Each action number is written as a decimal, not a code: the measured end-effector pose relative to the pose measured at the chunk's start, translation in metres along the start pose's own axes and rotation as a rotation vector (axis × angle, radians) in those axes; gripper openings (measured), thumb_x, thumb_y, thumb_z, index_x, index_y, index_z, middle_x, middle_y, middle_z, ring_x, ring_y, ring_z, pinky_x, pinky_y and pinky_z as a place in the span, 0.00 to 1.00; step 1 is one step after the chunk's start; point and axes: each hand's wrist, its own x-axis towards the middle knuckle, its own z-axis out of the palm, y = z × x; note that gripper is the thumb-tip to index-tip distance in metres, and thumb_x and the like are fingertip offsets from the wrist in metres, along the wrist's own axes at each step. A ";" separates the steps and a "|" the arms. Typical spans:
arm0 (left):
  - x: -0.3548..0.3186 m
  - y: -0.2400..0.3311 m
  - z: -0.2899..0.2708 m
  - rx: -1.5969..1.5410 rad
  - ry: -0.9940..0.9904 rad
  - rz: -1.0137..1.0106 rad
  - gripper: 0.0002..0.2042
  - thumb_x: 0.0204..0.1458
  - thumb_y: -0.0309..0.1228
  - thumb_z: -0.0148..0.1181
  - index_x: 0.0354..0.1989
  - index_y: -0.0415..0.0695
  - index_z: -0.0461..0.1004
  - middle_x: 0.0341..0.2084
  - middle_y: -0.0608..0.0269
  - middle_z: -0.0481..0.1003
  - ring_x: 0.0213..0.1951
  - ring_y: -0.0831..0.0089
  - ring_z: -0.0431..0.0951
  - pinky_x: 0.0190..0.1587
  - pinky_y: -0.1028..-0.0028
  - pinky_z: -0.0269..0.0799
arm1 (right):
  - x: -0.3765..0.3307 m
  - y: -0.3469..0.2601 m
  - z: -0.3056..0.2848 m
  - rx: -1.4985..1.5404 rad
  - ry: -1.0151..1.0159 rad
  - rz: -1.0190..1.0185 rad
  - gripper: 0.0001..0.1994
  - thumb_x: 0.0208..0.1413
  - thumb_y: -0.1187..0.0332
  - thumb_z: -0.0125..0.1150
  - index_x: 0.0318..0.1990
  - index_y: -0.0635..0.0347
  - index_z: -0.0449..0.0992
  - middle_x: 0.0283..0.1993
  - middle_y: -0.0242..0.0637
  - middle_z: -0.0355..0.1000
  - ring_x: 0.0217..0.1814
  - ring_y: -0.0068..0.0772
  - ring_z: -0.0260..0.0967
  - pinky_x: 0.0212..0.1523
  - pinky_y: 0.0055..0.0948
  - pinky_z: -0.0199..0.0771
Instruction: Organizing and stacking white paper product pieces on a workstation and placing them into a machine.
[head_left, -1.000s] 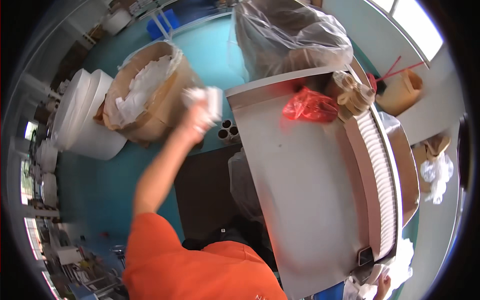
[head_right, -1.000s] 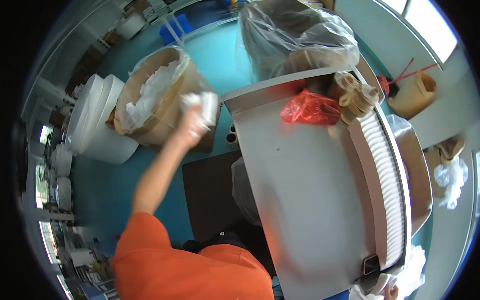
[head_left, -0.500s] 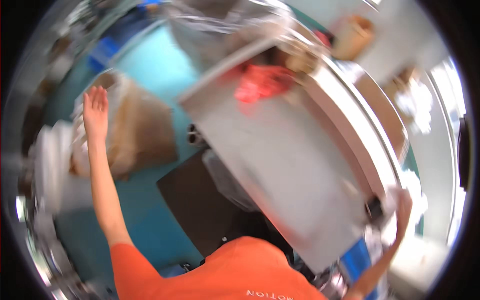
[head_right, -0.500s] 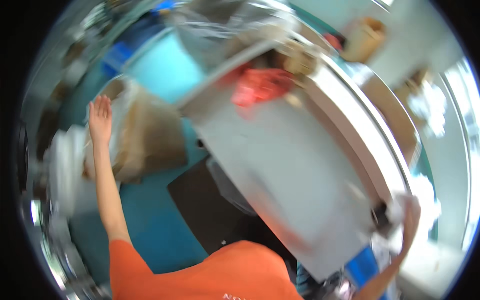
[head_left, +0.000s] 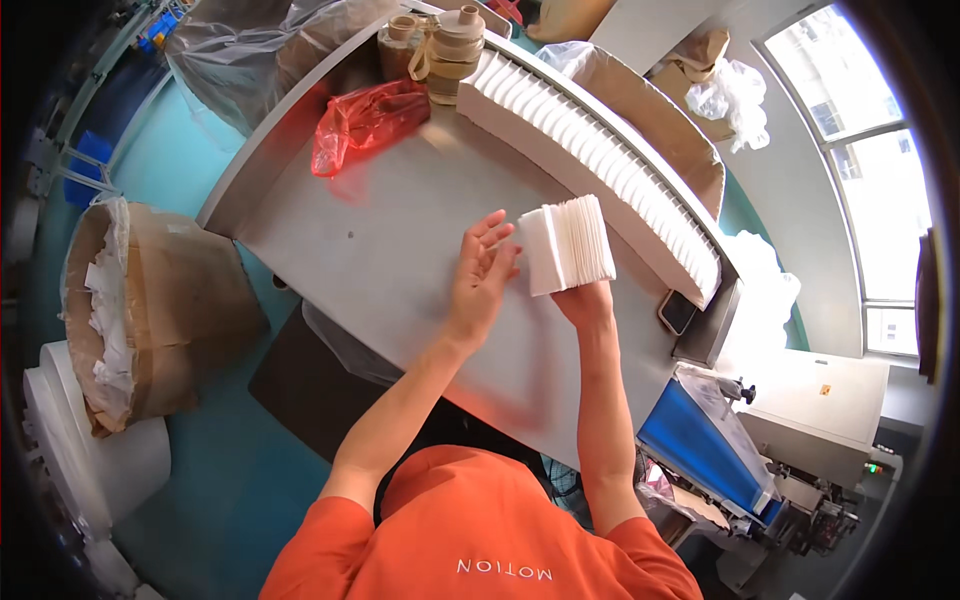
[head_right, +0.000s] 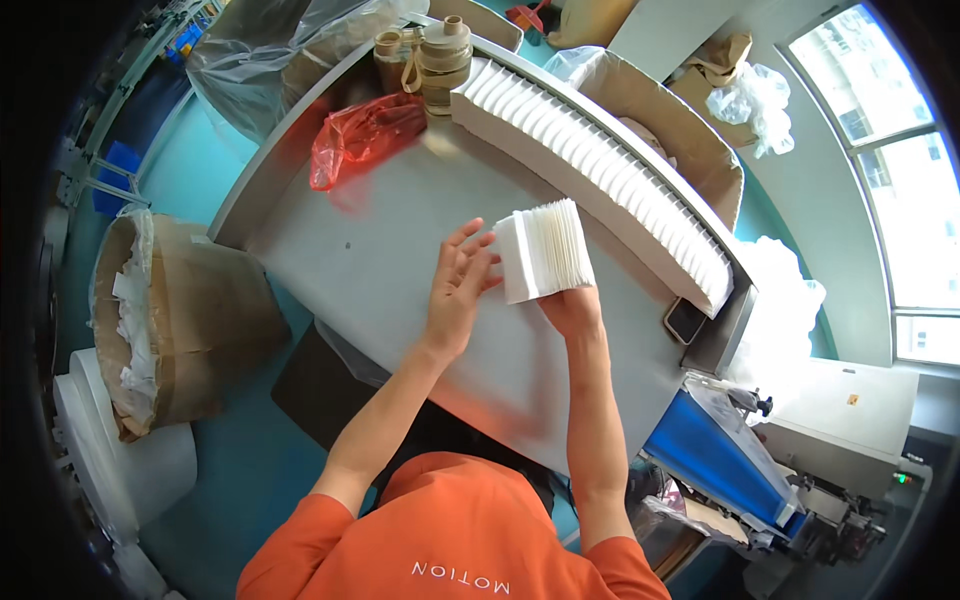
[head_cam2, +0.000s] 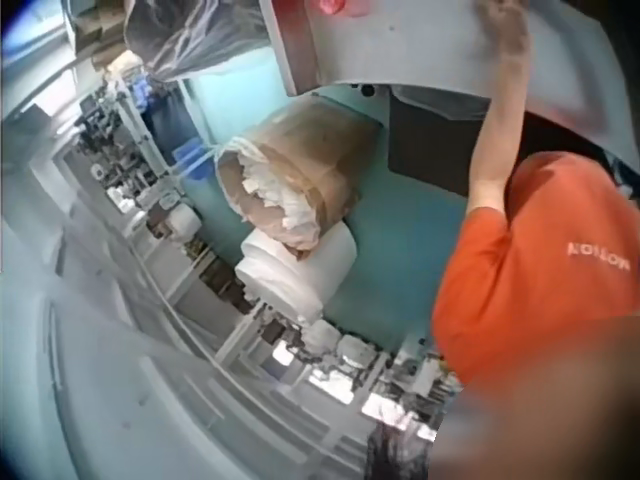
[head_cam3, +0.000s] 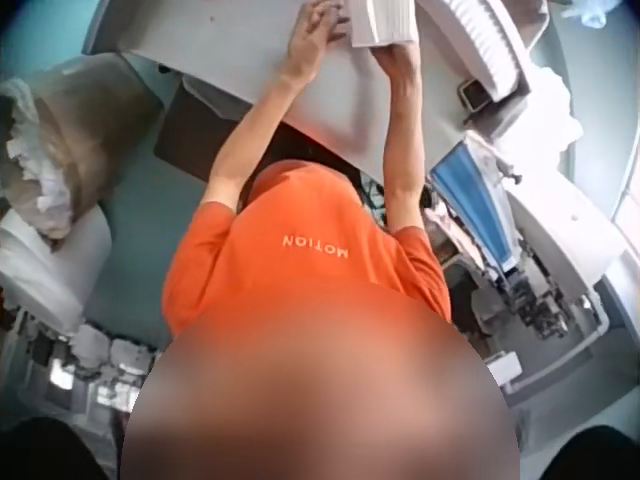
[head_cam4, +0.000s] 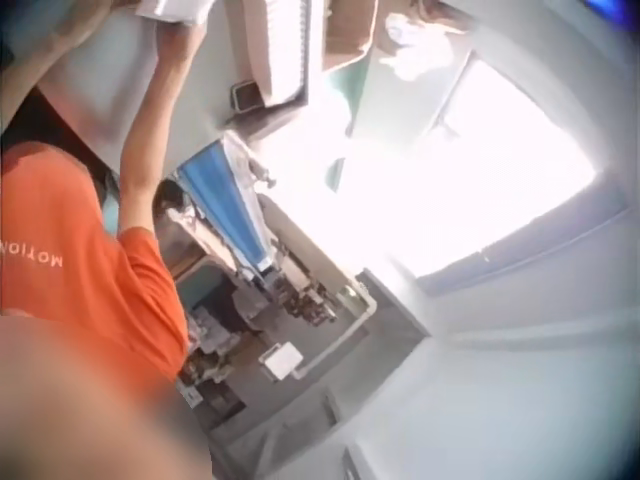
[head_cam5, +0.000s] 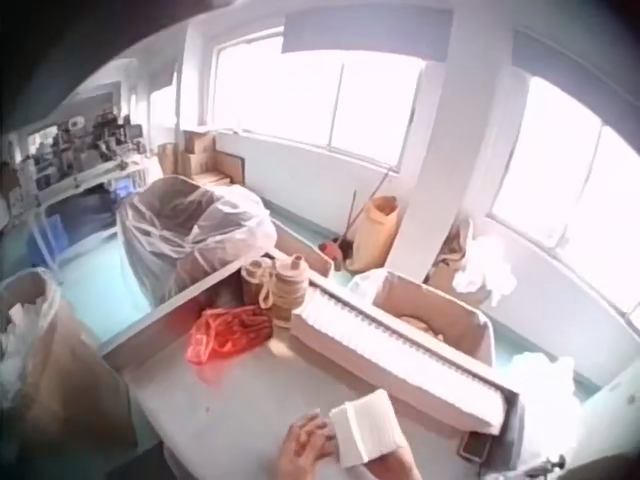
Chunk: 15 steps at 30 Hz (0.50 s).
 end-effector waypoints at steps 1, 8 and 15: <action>-0.004 0.002 0.002 0.009 0.032 0.065 0.19 0.67 0.42 0.45 0.63 0.48 0.60 0.56 0.61 0.66 0.53 0.75 0.70 0.53 0.72 0.70 | -0.001 0.005 0.000 0.013 -0.001 0.006 0.20 0.67 0.57 0.47 0.61 0.57 0.66 0.60 0.37 0.69 0.58 0.35 0.70 0.55 0.36 0.74; -0.010 0.008 0.016 0.140 -0.035 0.148 0.15 0.59 0.31 0.60 0.48 0.38 0.63 0.54 0.55 0.68 0.44 0.76 0.76 0.45 0.77 0.75 | -0.002 0.016 -0.020 0.011 -0.006 -0.012 0.22 0.65 0.55 0.50 0.59 0.59 0.67 0.57 0.40 0.70 0.57 0.39 0.70 0.53 0.41 0.76; -0.010 0.027 0.049 0.959 -0.082 0.622 0.07 0.50 0.28 0.67 0.31 0.42 0.74 0.51 0.51 0.72 0.50 0.54 0.74 0.50 0.64 0.73 | -0.013 0.020 -0.031 0.354 -0.262 -0.114 0.35 0.63 0.37 0.39 0.64 0.57 0.62 0.59 0.39 0.68 0.60 0.39 0.67 0.59 0.42 0.70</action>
